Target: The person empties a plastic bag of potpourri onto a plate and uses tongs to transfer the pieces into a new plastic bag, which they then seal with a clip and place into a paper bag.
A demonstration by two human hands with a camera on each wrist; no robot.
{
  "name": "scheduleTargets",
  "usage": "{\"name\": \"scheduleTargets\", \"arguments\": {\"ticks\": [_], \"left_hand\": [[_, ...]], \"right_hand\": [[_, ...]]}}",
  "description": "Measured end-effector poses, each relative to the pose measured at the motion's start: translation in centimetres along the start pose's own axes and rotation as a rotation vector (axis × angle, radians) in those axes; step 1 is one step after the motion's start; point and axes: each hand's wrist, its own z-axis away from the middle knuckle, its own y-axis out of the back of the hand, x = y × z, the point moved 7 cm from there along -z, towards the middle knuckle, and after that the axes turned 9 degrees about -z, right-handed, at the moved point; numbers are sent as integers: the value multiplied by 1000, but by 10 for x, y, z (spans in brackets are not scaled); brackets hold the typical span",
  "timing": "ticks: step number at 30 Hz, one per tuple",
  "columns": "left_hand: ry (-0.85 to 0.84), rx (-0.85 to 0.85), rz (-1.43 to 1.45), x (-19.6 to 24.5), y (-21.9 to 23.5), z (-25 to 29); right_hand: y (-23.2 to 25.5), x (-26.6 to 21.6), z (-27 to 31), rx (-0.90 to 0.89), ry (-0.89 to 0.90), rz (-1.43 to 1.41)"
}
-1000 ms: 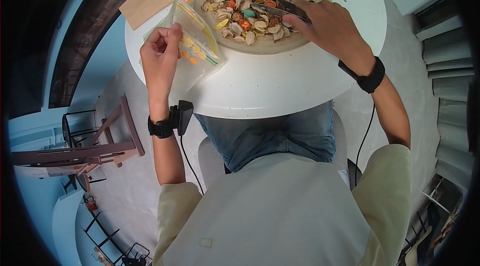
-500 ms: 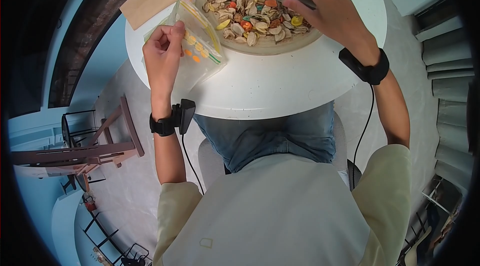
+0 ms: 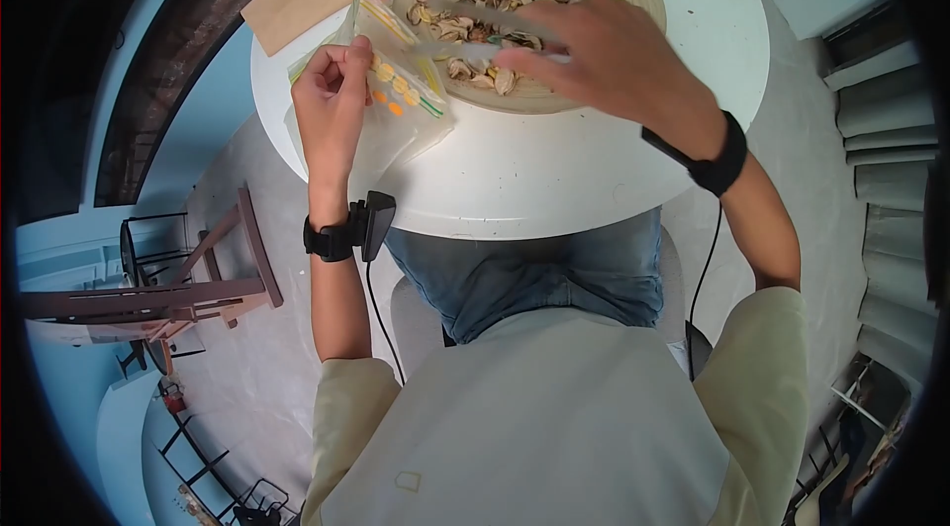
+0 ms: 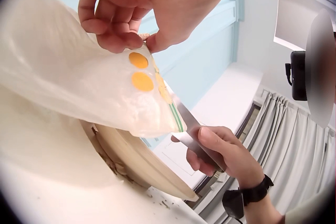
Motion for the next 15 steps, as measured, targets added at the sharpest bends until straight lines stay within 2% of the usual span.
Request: {"name": "scheduleTargets", "arguments": {"ticks": [2,4,5,7,9,11,15], "left_hand": [[4,-16,-7,-3,-2,0],[1,-20,10,-7,-5,0],[-4,-28,14,-8,-5,1],[0,-35,19,-11,-6,3],[-1,-44,19,-11,-6,3],[-5,-44,17,-10,-8,4],[9,-46,28,-9,-9,6]], "right_hand": [[15,9,10,23,-36,-18],[33,25,24,39,-190,-32],[39,27,31,26,-185,-25],[47,44,47,-19,-354,25],[53,43,58,-10,-345,25],[49,49,67,-111,-492,38],[37,47,60,-93,-377,106]]}}
